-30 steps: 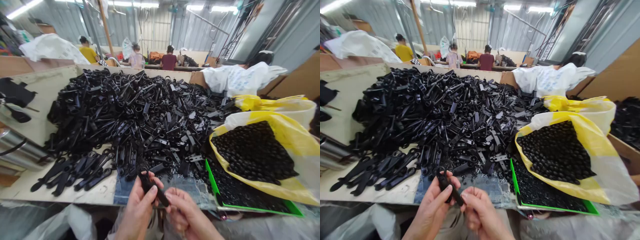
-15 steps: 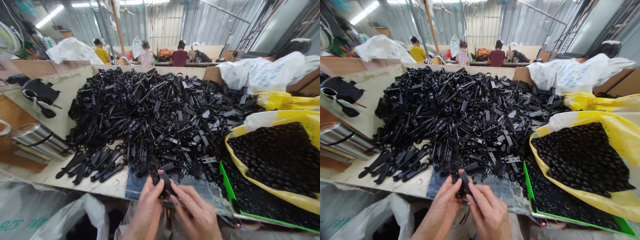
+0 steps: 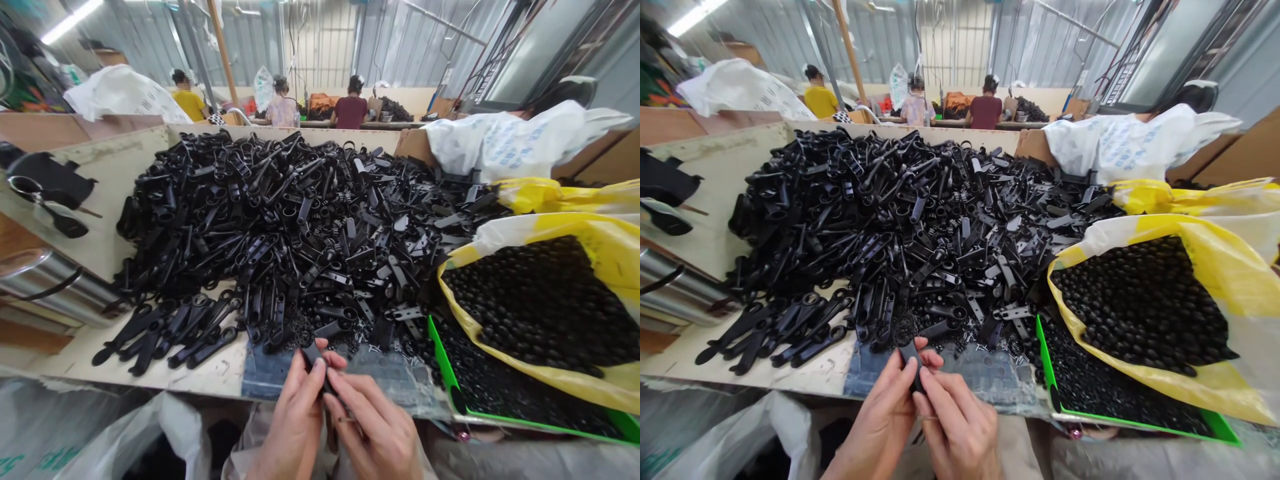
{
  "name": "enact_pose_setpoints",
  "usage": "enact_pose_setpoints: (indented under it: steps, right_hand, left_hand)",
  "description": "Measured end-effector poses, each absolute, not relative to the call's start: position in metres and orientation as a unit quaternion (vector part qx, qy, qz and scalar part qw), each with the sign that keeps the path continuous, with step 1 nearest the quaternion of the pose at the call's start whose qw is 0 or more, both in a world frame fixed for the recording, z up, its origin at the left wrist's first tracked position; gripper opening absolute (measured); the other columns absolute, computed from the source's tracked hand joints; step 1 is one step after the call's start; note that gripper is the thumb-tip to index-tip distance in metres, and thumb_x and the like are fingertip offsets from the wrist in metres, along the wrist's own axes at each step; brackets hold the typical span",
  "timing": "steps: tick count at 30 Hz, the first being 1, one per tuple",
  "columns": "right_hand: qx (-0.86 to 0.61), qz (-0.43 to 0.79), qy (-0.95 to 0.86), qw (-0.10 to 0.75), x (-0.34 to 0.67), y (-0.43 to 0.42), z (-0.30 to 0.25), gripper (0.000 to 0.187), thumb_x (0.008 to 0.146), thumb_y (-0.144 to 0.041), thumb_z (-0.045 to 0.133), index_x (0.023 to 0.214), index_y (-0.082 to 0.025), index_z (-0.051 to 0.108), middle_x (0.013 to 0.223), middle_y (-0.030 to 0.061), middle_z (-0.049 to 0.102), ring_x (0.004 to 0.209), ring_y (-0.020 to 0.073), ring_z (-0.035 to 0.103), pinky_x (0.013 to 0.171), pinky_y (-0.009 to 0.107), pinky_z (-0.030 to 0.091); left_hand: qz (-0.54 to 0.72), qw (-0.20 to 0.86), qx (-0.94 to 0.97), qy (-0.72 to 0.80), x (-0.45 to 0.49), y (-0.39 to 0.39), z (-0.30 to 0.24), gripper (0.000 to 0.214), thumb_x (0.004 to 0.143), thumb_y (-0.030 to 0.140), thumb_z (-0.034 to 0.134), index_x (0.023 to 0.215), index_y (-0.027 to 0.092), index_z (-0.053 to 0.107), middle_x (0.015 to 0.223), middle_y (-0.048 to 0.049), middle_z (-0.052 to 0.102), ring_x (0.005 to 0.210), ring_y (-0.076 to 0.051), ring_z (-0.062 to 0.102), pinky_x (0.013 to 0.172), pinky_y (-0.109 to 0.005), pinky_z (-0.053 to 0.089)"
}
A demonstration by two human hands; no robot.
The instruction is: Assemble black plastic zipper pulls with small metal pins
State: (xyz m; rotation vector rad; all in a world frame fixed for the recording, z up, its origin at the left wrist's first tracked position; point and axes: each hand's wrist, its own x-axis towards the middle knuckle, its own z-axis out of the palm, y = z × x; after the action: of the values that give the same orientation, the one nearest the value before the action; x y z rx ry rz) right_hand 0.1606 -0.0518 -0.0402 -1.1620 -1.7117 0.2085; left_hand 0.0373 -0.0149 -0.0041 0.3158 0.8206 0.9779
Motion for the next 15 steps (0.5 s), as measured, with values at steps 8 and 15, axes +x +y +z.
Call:
enact_pose_setpoints:
  steps: [8, 15]
  right_hand:
    - [-0.497, 0.139, -0.712, 0.476, 0.164, -0.055, -0.038, 0.036, 0.1, -0.012, 0.059, 0.133, -0.023, 0.069, 0.105, 0.0094, 0.075, 0.092, 0.0204, 0.076, 0.075, 0.025, 0.063]
    - [-0.546, 0.507, -0.49, 0.454, 0.184, -0.039, -0.012, 0.034, 0.088, -0.044, 0.076, 0.114, -0.022, 0.074, 0.085, -0.0012, 0.061, 0.054, 0.0107, 0.058, 0.048, 0.021, 0.05]
  left_hand:
    - [0.444, 0.712, 0.256, 0.479, 0.035, -0.018, -0.016, 0.052, 0.077, 0.056, 0.084, 0.114, 0.022, 0.073, 0.104, -0.0075, 0.073, 0.1, -0.022, 0.066, 0.085, -0.029, 0.055]
    - [0.327, 0.73, 0.399, 0.448, 0.024, -0.031, -0.011, 0.051, 0.082, 0.058, 0.077, 0.114, 0.019, 0.074, 0.067, -0.0022, 0.064, 0.049, -0.015, 0.055, 0.042, -0.025, 0.049]
